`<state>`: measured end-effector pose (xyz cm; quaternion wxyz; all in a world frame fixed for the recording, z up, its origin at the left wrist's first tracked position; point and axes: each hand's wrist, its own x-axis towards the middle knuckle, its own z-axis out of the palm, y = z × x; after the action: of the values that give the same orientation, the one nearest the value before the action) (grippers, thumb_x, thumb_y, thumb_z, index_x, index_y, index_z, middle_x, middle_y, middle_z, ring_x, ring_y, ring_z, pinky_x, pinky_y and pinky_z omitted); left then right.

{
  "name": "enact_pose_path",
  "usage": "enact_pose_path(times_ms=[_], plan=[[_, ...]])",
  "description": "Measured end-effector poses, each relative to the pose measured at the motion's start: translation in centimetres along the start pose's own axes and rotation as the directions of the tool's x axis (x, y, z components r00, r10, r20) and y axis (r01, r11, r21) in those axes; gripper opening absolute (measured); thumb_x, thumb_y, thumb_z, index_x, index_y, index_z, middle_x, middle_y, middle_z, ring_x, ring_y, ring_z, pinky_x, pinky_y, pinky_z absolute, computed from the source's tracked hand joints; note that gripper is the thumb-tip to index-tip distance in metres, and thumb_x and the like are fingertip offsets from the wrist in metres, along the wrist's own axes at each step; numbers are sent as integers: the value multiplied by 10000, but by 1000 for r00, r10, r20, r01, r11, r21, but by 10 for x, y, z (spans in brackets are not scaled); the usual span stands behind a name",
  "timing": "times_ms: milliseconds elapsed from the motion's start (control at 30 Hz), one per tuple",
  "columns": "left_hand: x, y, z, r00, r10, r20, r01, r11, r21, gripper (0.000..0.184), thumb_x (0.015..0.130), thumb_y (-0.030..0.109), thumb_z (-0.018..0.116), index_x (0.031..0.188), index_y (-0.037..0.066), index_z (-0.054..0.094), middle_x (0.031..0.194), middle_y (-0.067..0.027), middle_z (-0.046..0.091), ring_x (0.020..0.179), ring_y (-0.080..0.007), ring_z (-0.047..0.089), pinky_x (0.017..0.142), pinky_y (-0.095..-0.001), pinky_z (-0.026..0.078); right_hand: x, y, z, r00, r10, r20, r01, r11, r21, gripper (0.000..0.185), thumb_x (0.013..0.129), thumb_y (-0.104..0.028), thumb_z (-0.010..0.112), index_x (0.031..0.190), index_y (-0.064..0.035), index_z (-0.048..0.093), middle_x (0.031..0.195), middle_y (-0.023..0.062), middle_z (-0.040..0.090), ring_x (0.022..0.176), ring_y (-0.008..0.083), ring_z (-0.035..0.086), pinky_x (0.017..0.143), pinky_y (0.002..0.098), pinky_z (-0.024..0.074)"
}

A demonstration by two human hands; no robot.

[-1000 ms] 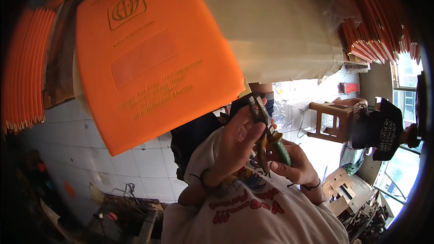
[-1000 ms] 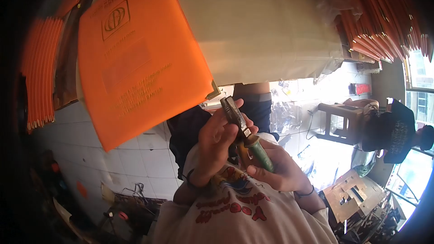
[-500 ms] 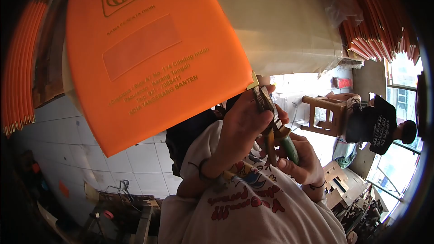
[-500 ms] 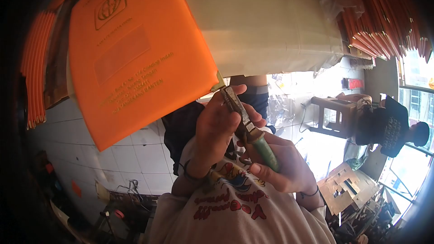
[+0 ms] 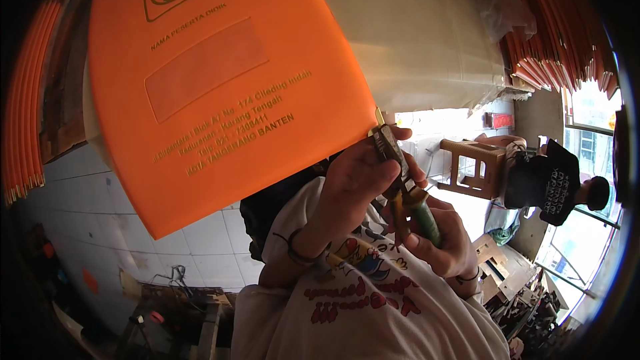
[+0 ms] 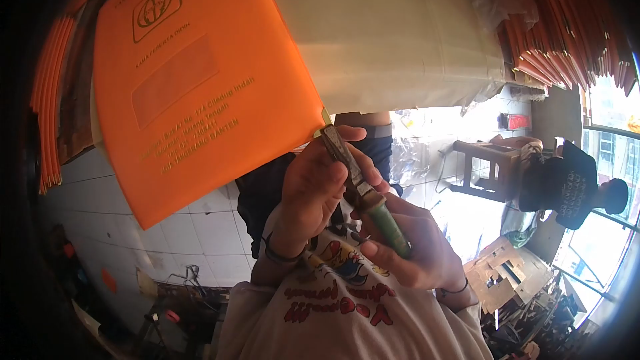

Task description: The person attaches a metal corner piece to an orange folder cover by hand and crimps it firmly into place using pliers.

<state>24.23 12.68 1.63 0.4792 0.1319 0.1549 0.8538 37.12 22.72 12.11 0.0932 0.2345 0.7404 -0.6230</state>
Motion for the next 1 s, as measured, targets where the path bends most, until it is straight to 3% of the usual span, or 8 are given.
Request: enact_pose_path(times_ms=[300,400,500,600,700,800,1000], plan=[[-3,4,-1,999,-38,19,37,999,27,492,1066,204,481,1456,-52,326,1034,-162,615,993,-232,646,940,-420,527,2,-5,7,1000,8,-5,-8,998,-66,288,908,-220,689,860,58,633,1054,220,615,917,318,614,833,407,480],[-2,6,-4,997,-46,60,45,999,21,493,1071,204,463,1465,-53,316,1028,-160,615,994,-245,649,938,-423,521,2,1,17,995,-32,-93,24,996,-80,330,884,-279,640,776,30,594,820,140,604,740,255,574,701,396,460],[-2,9,-3,997,-52,55,50,998,45,488,1071,203,459,1466,-48,320,1021,-157,613,994,-260,651,922,-423,525,2,1,15,997,-50,-62,45,995,-91,341,889,-289,659,839,48,648,864,164,641,804,270,619,757,393,491],[-3,9,-3,996,-83,35,82,996,31,494,1070,218,465,1466,-43,328,1009,-152,613,983,-266,655,904,-416,530,1,0,13,999,-42,-31,38,991,-125,351,896,-272,666,978,68,701,1010,213,675,950,312,672,861,407,522],[-2,7,-4,997,-50,51,47,997,61,508,1065,236,480,1467,-40,336,986,-150,615,949,-268,662,874,-408,538,2,-3,14,997,-75,-19,73,995,-67,307,914,-154,683,1117,77,677,1198,243,625,1066,384,664,880,429,525],[-2,7,-4,999,-40,25,37,995,89,543,1054,275,515,1456,-53,353,948,-148,619,896,-272,671,839,-402,546,-1,-7,17,999,53,-4,-52,997,57,351,902,-107,685,1201,72,650,1249,251,613,1125,390,653,914,411,522],[1,6,-5,1000,-18,10,17,991,133,601,1022,325,581,1428,-75,388,896,-145,626,836,-279,681,796,-409,558,0,-4,14,999,-25,30,25,1000,-14,423,824,27,646,1244,74,636,1303,245,609,1215,328,617,987,401,501]])
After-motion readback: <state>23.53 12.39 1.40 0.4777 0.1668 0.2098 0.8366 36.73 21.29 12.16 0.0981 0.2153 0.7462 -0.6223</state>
